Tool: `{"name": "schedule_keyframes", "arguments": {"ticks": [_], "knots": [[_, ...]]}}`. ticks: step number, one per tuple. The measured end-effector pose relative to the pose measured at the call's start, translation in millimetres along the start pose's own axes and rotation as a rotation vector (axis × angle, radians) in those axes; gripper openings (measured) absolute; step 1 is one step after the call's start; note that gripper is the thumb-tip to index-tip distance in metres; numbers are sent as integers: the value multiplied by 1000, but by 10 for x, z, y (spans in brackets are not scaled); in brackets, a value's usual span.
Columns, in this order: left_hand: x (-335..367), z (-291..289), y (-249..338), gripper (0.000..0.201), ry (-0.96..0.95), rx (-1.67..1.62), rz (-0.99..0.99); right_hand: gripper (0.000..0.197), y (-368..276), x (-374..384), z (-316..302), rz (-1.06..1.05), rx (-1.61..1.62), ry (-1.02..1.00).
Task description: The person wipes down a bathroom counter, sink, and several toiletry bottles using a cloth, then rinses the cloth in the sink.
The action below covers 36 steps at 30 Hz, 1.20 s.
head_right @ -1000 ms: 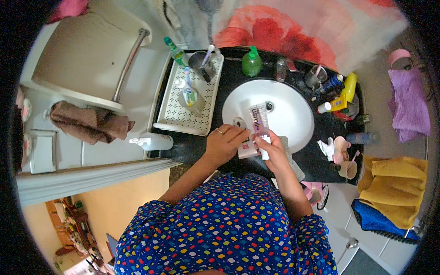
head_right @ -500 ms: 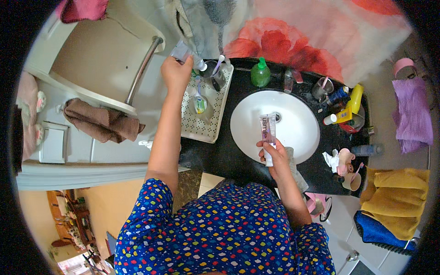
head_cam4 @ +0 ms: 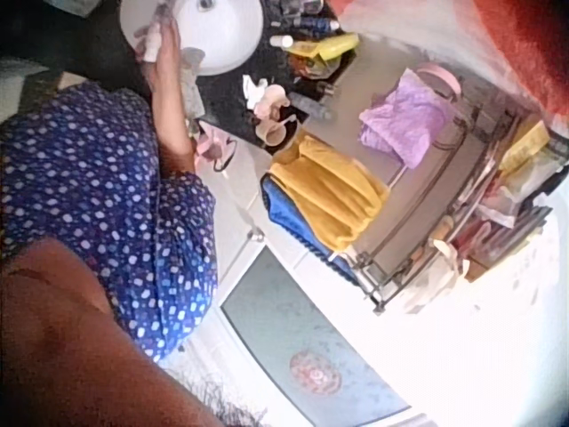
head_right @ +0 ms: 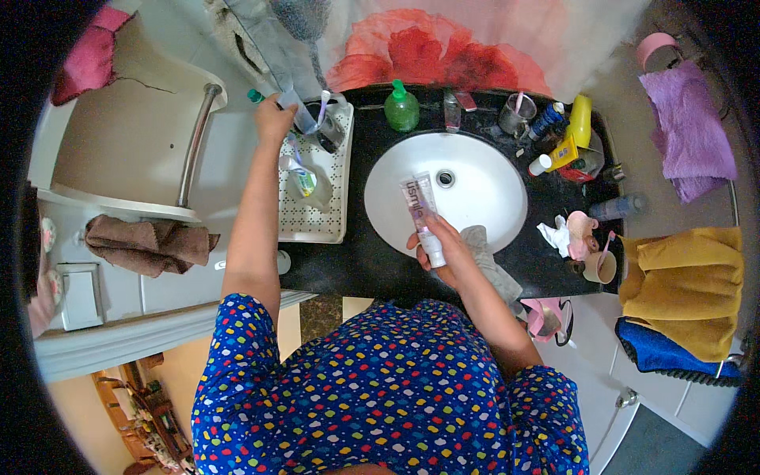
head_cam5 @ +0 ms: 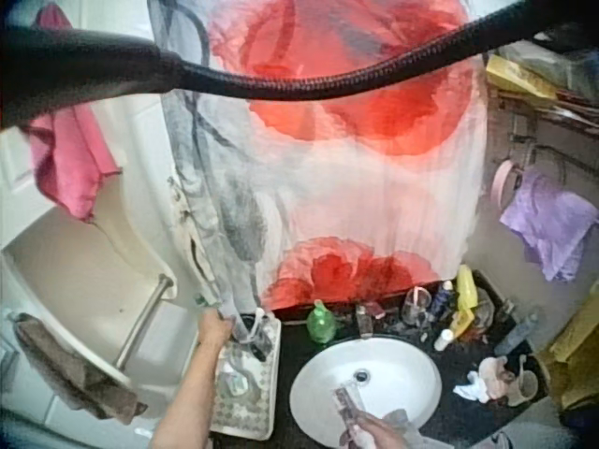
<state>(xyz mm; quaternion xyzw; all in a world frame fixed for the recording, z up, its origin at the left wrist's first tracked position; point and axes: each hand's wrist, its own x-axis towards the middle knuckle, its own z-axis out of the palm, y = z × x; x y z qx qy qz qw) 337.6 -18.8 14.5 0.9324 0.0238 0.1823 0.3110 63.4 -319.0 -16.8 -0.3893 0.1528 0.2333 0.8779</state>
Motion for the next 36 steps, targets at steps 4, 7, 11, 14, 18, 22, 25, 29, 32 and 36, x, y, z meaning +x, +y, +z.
{"name": "schedule_keyframes", "arguments": {"ticks": [4, 7, 11, 14, 18, 22, 25, 29, 32, 36], "knots": [[-70, -94, 30, 34, 36, 3, 38, 39, -22, 86, 110, -24, 41, -128], [-226, -278, 156, 35, 148, -42, 136, 48, -31, 136, 210, -21, -1, -136], [-868, -795, 694, 37, -85, -283, 117, 62, -75, 206, 382, 30, -80, -148], [-1342, -907, 990, 38, -266, -323, 76, 65, -90, 241, 494, 31, -90, -249], [-1630, -873, 846, 42, -519, -687, -93, 63, 6, 366, 732, 48, -101, -403], [-1715, -1146, 736, 27, -399, -760, -119, 66, 73, 511, 834, 63, -176, -588], [-1723, -1545, 644, 17, 20, -692, -86, 63, 72, 495, 842, -41, -336, -342], [-1631, -1988, 586, 16, 383, -301, -27, 50, 113, 396, 564, 16, -380, -350], [-1485, -1899, 629, 14, 468, 323, 107, 47, 213, 302, 370, 54, -444, -315], [-1288, -1547, 632, 5, 380, 428, 139, 34, 257, 165, 223, 68, -493, -208]]}}
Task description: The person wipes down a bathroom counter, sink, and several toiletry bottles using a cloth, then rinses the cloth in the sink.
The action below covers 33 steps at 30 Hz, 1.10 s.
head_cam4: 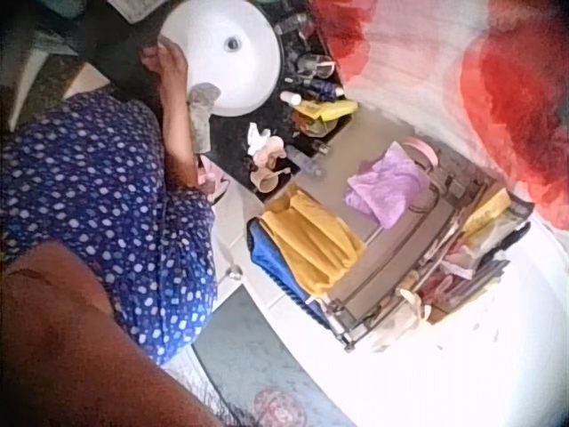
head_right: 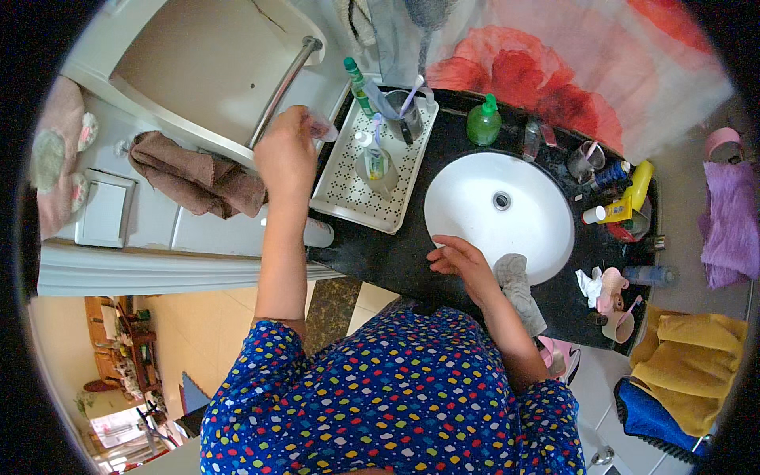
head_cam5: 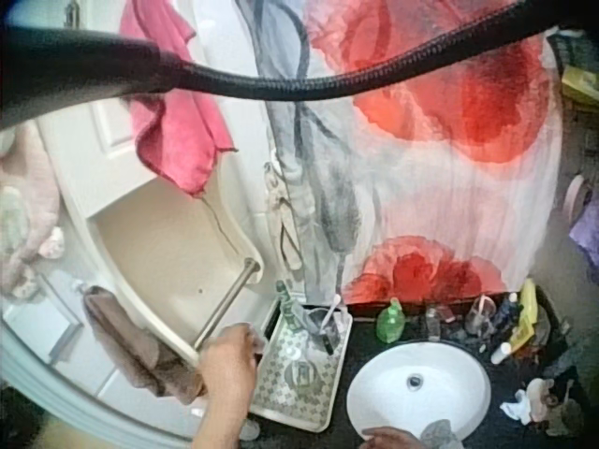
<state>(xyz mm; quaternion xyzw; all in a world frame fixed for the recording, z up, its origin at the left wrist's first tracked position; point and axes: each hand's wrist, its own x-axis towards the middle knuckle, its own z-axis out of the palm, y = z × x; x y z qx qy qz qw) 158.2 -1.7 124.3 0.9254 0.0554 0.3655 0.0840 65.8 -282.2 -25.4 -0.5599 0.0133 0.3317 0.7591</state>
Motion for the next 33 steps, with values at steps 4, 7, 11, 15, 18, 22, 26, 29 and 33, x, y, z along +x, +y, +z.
{"name": "schedule_keyframes", "arguments": {"ticks": [4, 7, 11, 15, 18, 22, 26, 29, 33], "knots": [[52, 578, -118, 3, -142, -25, -1, 31, 132, -146, -155, -22, 33, 73], [62, 1055, -311, 6, -132, -85, 3, 30, 217, -306, -268, -36, 44, 131], [136, 1538, -567, 11, -189, -68, -33, 30, 290, -516, -323, -39, 7, 219], [169, 1798, -711, 17, -276, -47, -62, 29, 390, -667, -359, -16, 35, 324], [246, 1888, -651, 20, -369, -60, -74, 29, 494, -749, -452, -42, 61, 387], [264, 2112, -809, 23, -539, -319, -87, 29, 553, -837, -468, -112, 114, 431], [281, 2218, -1441, 33, -665, -598, -139, 29, 701, -704, -528, -140, 108, 338], [184, 2131, -795, 34, -553, -188, 116, 29, 732, -887, -635, -95, 166, 442], [284, 2173, -853, 35, -596, -204, 65, 29, 863, -995, -720, -130, 168, 488]]}}
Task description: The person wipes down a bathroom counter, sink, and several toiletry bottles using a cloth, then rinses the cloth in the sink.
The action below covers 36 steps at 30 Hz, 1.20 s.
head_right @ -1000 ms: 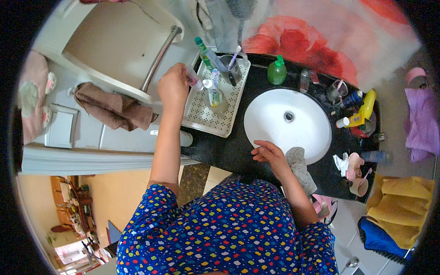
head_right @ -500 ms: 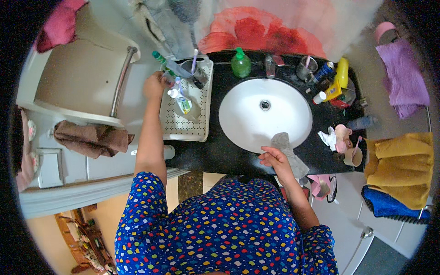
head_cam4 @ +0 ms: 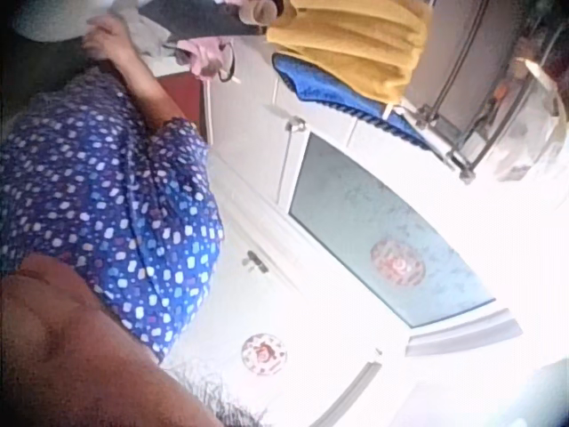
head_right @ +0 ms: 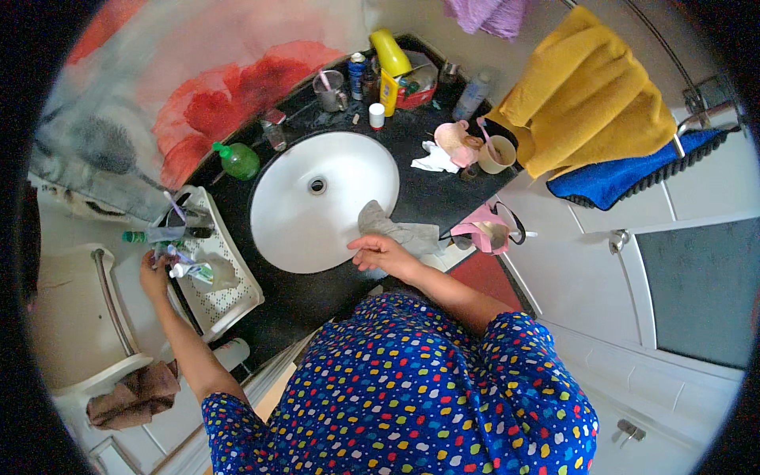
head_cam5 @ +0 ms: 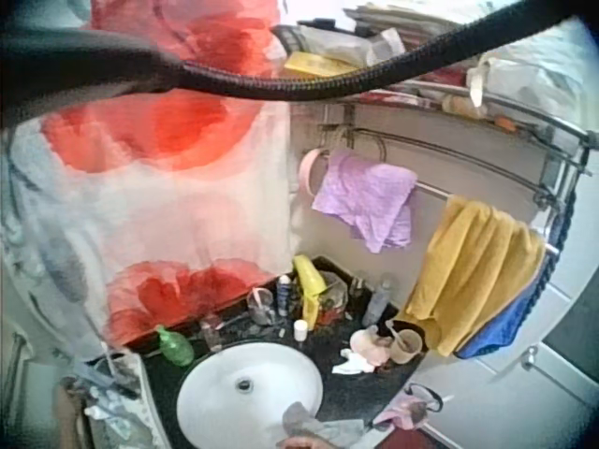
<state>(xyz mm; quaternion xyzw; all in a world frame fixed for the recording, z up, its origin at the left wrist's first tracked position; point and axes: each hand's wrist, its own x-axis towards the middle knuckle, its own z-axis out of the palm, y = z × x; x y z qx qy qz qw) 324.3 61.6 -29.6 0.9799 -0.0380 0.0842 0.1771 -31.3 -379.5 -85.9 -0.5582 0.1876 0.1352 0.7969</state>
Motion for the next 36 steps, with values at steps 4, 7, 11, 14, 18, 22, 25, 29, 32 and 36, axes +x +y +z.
{"name": "schedule_keyframes", "arguments": {"ticks": [4, 7, 11, 14, 18, 22, 25, 29, 32, 36], "knots": [[162, -238, -778, 38, -20, -141, 3, 27, 56, -55, -337, -287, -80, 178], [123, -276, -727, 39, -27, -385, 7, 32, 125, -206, -871, -435, -76, 724], [-46, -608, -269, 38, 11, -441, 75, 52, 224, -283, -1693, -499, -421, 1345], [-167, -892, -11, 40, 81, -360, 127, 63, 87, -81, -1877, -486, -512, 1392], [-398, -1080, 418, 42, 173, -469, 95, 60, 53, 83, -2015, -429, -739, 1450], [-964, -1328, 1156, 35, 433, -229, 206, 48, 43, 101, -1951, -308, -757, 1472], [-1367, -1089, 1558, 27, 502, -231, 272, 42, 133, 57, -1786, -424, -531, 1299], [-2046, -555, 1945, 29, 53, -466, 308, 35, -250, 237, -543, -503, -537, 780], [-2335, -154, 2317, 56, -330, -593, 333, 33, -483, 221, 293, -453, -522, 306], [-2464, 60, 2438, 70, -395, -706, 365, 31, -654, 298, 902, -507, -523, -78]]}}
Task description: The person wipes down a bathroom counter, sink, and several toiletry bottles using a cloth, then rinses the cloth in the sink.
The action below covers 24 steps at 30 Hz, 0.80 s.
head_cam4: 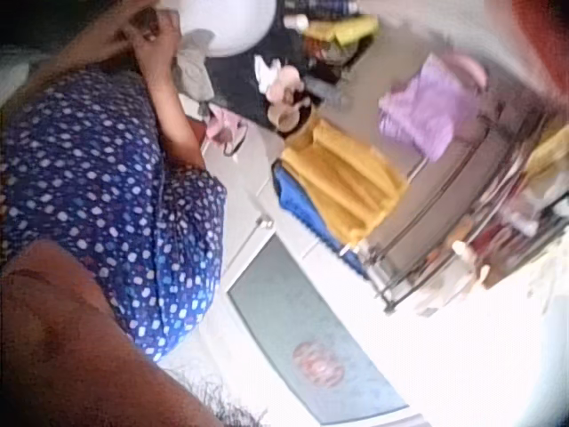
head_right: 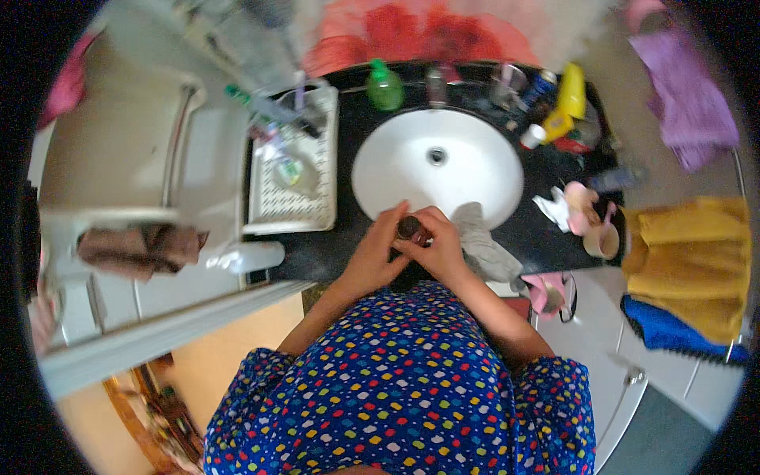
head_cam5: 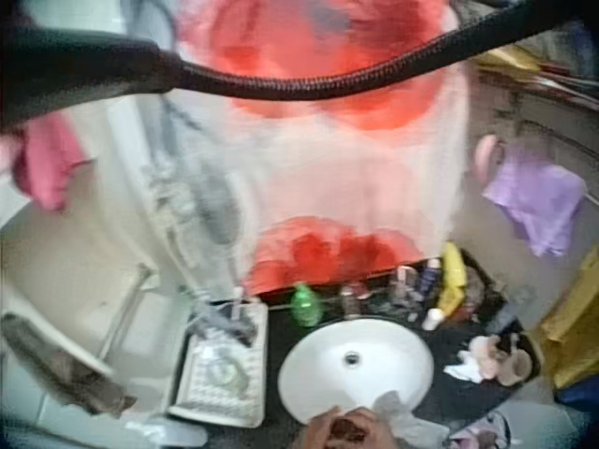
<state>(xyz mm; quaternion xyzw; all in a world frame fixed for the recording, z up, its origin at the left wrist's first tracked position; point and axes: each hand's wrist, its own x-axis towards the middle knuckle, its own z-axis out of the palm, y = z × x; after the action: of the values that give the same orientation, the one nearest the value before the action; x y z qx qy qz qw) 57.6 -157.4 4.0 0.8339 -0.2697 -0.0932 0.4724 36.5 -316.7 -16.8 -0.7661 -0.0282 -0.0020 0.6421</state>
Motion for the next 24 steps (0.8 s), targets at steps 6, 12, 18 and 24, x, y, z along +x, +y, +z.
{"name": "schedule_keyframes", "arguments": {"ticks": [6, 12, 18, 24], "knots": [[-282, -198, -94, 57, 90, -125, -217, 42, -104, -58, 34, 207, 308, -149], [-430, -928, -247, 33, 829, -591, -326, 30, 795, -548, -1709, -24, -454, 464], [-262, -1452, -1021, 33, 1065, 13, -410, 55, 1219, -1416, -2637, 49, -1016, 733], [-90, -1638, -1324, 24, 672, 699, -847, 58, 1562, -1737, -2729, 446, -1051, 689]]}}
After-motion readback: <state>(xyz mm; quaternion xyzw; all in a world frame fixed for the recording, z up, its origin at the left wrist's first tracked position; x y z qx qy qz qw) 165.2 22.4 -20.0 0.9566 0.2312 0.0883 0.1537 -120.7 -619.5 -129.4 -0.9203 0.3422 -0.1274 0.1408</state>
